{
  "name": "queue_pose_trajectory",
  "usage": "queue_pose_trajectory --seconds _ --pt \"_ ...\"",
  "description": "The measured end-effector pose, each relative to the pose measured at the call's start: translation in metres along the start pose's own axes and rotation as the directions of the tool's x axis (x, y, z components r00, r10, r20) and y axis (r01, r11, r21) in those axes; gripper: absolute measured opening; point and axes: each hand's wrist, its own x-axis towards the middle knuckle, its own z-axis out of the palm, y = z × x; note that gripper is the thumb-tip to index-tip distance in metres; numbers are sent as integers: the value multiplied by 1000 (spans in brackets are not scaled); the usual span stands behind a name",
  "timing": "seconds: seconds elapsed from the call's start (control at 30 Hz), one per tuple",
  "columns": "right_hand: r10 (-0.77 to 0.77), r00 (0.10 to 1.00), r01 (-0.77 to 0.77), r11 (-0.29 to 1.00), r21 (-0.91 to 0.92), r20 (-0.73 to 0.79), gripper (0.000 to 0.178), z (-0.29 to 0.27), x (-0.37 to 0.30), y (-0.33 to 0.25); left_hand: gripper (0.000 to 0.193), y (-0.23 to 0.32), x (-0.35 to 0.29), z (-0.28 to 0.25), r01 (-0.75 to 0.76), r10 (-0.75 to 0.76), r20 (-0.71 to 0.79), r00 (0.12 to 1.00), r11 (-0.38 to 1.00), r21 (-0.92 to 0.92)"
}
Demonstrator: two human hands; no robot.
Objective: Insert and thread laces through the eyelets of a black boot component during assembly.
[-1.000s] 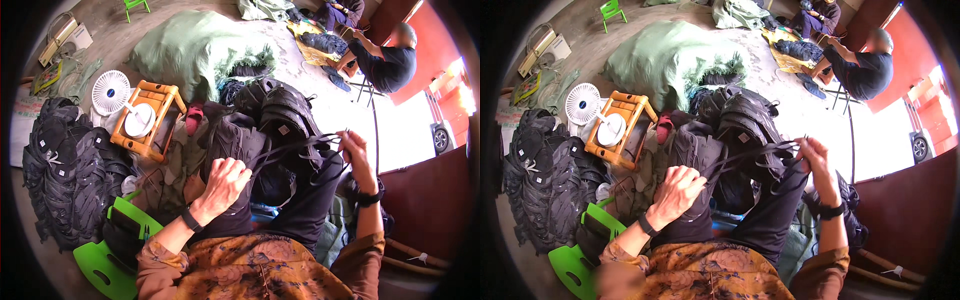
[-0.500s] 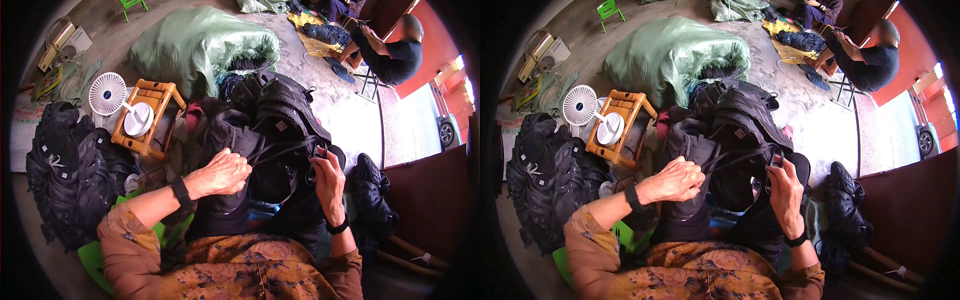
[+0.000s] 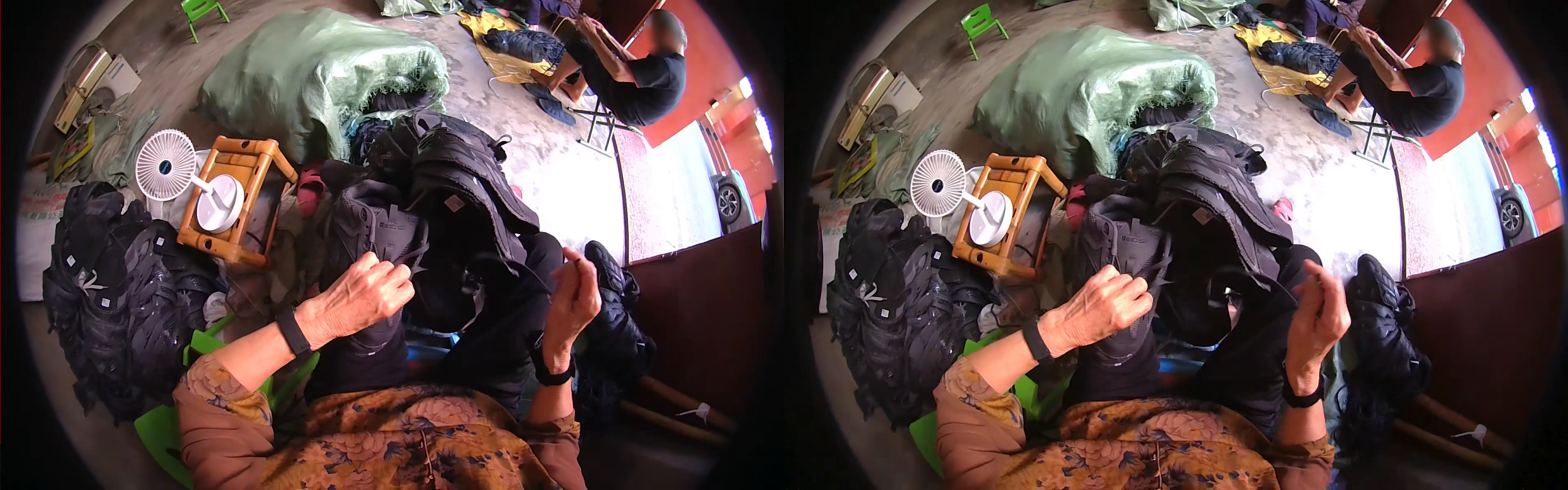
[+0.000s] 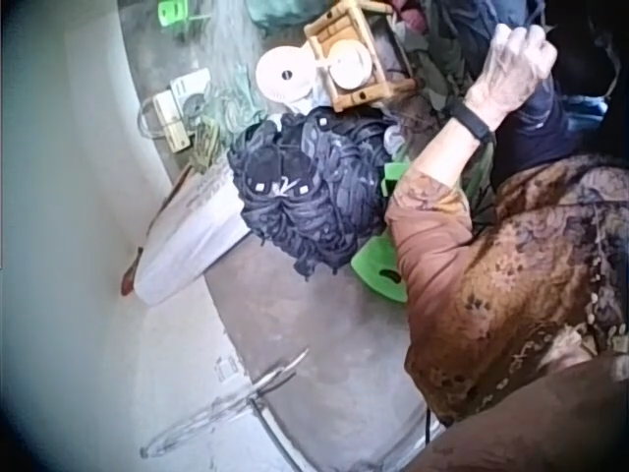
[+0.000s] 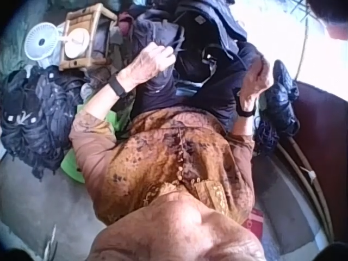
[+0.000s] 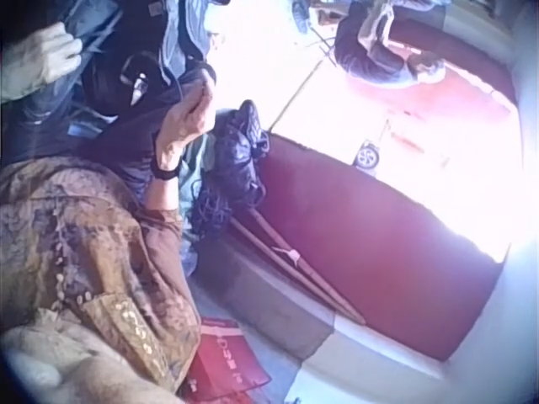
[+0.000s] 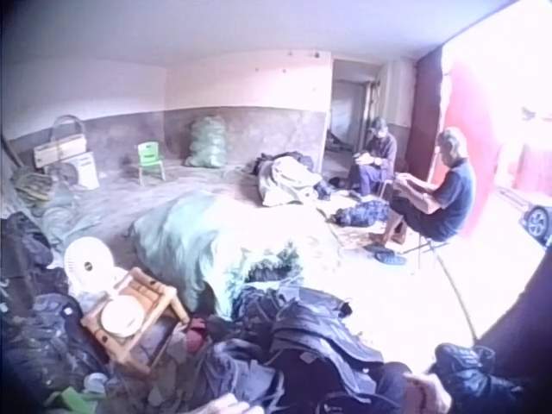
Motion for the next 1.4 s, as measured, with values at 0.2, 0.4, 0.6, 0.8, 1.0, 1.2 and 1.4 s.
queue_pose_trajectory --seconds 0.2,0.4,0.6,0.8,1.0,1.2,1.4 --pt "-277 820 100 931 351 502 21 40 -39 -32 11 15 7 -3 -20 8 48 999 967 254" --pt "-20 550 -277 939 205 835 11 89 -51 -19 12 -8 -4 -9 373 -262 281 923 788 -491" --pt "100 179 -794 602 84 979 23 88 -46 -12 19 -3 -4 -13 341 -281 193 940 794 -503" --pt "84 102 -987 130 90 991 20 76 -30 -12 20 3 -7 0 220 -274 -121 954 915 -337" --pt "45 98 -994 52 96 994 24 73 -40 -4 11 -3 -9 2 48 -58 -89 994 993 -112" --pt "55 120 -989 94 114 991 21 73 -38 -12 16 0 1 -8 215 -210 47 977 936 -278" --pt "130 227 -962 181 202 965 24 94 -25 -24 22 19 6 17 286 -286 -11 958 958 -34"
